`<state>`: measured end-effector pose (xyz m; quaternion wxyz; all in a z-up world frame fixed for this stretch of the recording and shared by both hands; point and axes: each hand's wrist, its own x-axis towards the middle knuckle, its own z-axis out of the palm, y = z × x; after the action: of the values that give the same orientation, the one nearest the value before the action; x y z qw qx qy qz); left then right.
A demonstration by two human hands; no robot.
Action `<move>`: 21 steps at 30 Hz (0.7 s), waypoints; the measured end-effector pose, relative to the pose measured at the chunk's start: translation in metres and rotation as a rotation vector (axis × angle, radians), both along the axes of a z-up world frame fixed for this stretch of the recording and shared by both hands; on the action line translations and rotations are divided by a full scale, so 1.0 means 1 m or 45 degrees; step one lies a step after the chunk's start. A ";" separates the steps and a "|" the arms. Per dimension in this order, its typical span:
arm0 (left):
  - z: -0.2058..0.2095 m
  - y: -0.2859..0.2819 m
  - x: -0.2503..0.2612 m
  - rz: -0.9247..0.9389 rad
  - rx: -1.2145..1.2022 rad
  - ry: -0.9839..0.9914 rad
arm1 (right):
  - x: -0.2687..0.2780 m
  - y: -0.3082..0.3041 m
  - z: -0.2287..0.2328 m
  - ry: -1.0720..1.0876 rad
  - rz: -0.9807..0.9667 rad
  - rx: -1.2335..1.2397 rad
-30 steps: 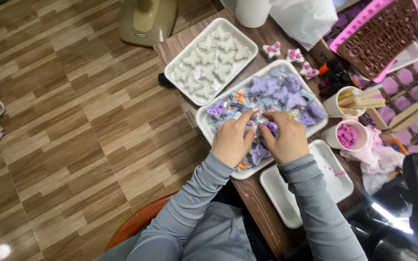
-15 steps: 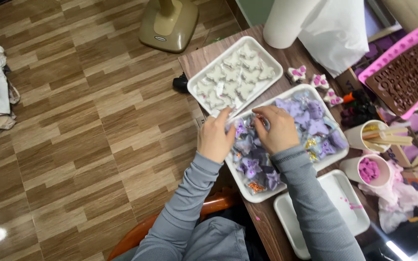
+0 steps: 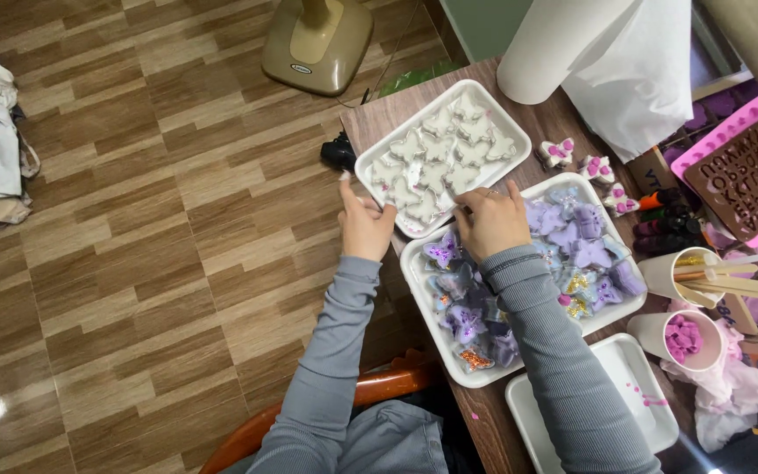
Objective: The person places small pink wax pieces onto white butterfly-shaped wax candles on a tray, using tweezers and fingers to position them. They then collect the pink pieces into a paper cup and rearrange trays of finished butterfly candles on the table.
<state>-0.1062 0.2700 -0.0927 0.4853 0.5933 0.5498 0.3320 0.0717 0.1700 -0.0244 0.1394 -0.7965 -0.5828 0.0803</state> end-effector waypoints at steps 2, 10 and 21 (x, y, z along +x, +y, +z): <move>-0.006 0.003 0.001 -0.023 -0.076 -0.130 | -0.001 0.001 0.000 0.008 0.001 -0.003; 0.013 0.004 -0.002 -0.130 -0.185 -0.286 | -0.007 -0.003 0.006 0.033 0.026 0.069; -0.010 0.006 0.000 -0.106 -0.189 -0.346 | -0.011 -0.009 0.012 0.135 0.049 0.159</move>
<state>-0.1063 0.2763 -0.1028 0.6111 0.5278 0.4769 0.3473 0.0609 0.1608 -0.0124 0.2177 -0.7696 -0.5938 0.0884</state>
